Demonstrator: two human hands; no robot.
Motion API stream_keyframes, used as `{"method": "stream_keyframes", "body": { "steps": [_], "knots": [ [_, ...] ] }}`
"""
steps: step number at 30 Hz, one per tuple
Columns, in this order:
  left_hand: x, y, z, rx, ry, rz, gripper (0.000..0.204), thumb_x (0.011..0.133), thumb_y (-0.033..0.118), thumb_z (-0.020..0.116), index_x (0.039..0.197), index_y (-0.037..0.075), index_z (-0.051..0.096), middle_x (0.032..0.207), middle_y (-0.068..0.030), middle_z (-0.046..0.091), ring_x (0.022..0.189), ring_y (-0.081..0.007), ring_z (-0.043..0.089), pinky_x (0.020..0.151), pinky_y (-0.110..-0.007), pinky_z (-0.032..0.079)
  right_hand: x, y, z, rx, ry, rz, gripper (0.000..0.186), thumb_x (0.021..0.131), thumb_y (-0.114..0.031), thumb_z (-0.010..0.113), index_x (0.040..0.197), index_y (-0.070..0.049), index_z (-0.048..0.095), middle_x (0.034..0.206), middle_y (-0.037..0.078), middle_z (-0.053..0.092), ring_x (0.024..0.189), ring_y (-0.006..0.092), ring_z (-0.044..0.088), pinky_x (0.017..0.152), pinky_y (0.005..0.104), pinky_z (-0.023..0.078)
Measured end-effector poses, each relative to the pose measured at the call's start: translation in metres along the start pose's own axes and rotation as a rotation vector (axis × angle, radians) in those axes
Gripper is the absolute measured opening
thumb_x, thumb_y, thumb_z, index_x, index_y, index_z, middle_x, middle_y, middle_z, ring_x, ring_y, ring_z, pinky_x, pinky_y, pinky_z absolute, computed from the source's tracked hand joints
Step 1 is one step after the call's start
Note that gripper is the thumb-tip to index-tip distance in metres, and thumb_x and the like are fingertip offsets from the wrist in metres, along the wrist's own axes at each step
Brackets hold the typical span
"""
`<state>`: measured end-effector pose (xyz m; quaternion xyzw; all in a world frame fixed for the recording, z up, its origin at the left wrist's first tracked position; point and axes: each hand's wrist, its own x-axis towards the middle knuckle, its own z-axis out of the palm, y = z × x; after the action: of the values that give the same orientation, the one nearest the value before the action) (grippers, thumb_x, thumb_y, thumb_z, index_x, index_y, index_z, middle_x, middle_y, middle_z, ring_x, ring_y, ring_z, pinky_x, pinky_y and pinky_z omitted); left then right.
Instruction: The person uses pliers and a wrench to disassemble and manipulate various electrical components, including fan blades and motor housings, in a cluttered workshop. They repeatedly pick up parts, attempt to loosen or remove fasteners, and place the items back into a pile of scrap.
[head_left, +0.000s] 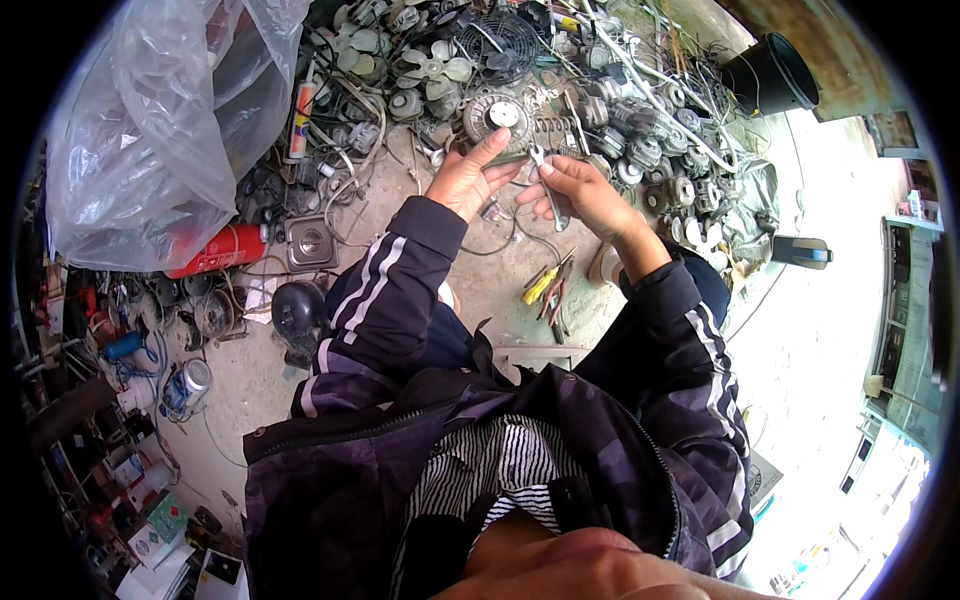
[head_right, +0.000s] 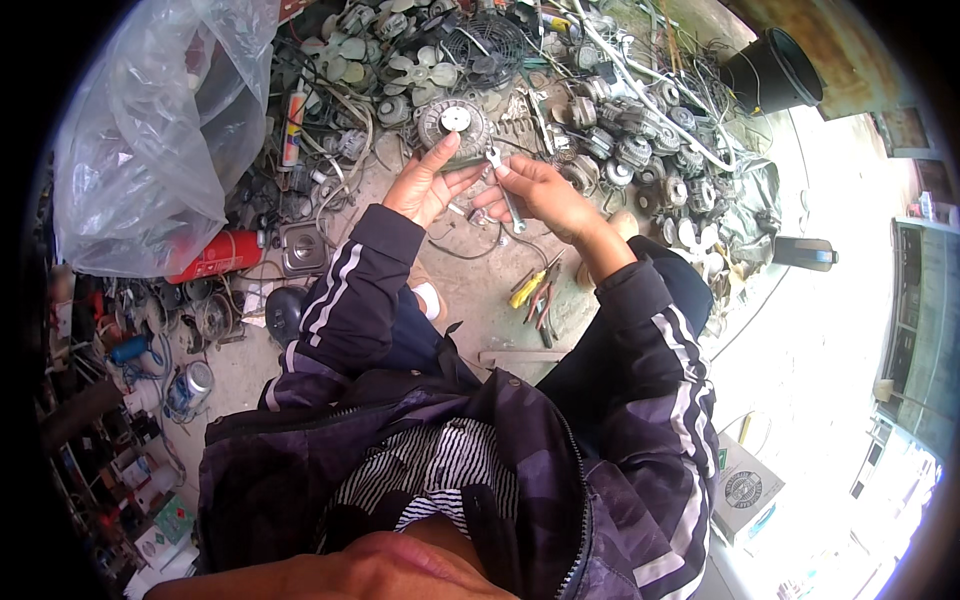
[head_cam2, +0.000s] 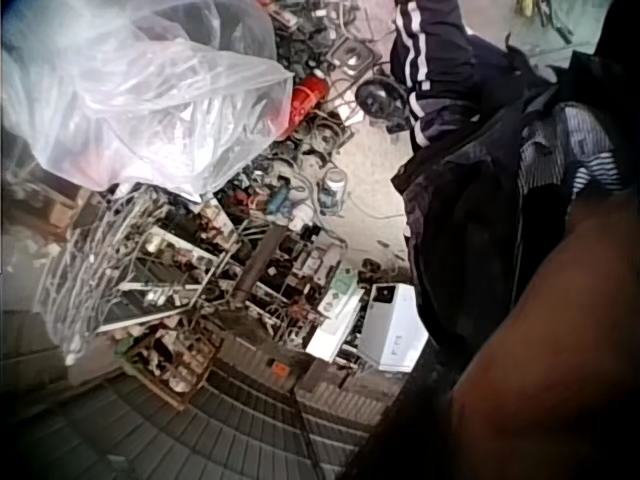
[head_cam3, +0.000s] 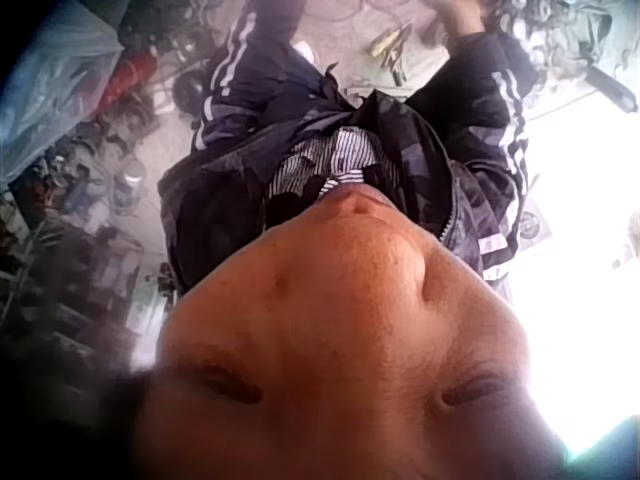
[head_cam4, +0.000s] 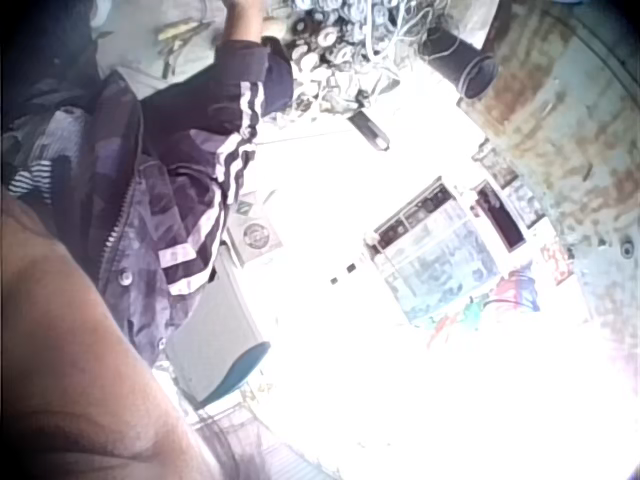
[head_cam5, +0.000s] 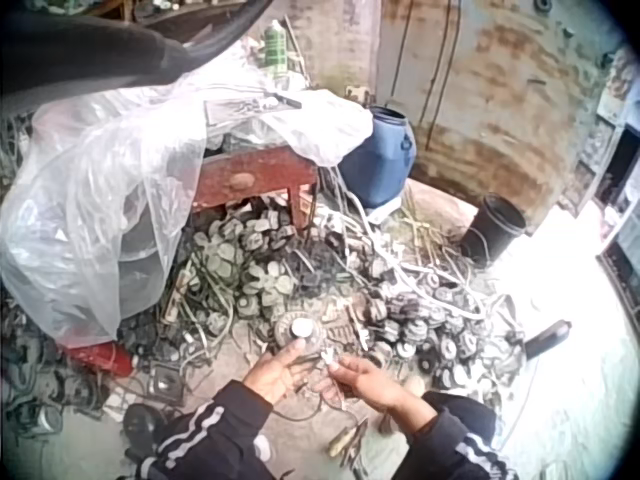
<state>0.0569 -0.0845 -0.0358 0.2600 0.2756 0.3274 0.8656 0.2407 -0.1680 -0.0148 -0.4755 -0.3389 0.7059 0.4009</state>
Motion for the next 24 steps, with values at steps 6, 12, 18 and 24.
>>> {"method": "stream_keyframes", "body": {
  "steps": [6,12,18,24],
  "knots": [
    [0.000,-0.003,0.000,0.038,-0.017,0.007,0.052,0.087,0.021,0.070,0.130,0.007,0.044,0.123,-0.0110,0.057,0.113,-0.0280,0.058,0.102,-0.041,0.045,-0.001,0.006,0.009,0.109,0.054,0.016,0.025,0.101,-0.024,0.044,0.110,-0.004,0.057,0.092,0.008,0.068,0.070,0.0084,0.060,0.066,0.0213,0.049],
    [0.000,0.002,-0.004,0.064,0.021,-0.095,0.054,0.083,0.021,0.074,0.128,0.007,0.047,0.120,-0.0100,0.059,0.109,-0.0270,0.060,0.097,-0.040,0.046,-0.001,-0.015,-0.027,-0.522,0.085,-0.051,0.023,0.098,-0.023,0.047,0.100,-0.006,0.062,0.076,-0.001,0.065,0.064,0.0054,0.051,0.061,0.0209,0.042],
    [0.002,-0.003,0.003,0.106,0.020,-0.025,0.050,0.088,0.021,0.068,0.131,0.008,0.046,0.123,-0.0099,0.059,0.110,-0.0262,0.061,0.098,-0.041,0.046,0.006,0.007,-0.032,-0.519,0.362,-0.392,0.024,0.091,-0.026,0.062,0.092,-0.002,0.058,0.072,-0.003,0.052,0.065,0.0074,0.042,0.058,0.0250,0.037],
    [0.000,-0.006,0.002,0.098,0.016,-0.044,0.048,0.088,0.021,0.068,0.129,0.009,0.047,0.121,-0.0088,0.060,0.109,-0.0250,0.061,0.098,-0.039,0.047,0.007,0.007,0.007,-0.723,0.621,-0.520,0.039,0.076,-0.030,0.079,0.088,0.002,0.059,0.067,0.003,0.051,0.057,0.0120,0.043,0.053,0.0291,0.039]
  ]
}}
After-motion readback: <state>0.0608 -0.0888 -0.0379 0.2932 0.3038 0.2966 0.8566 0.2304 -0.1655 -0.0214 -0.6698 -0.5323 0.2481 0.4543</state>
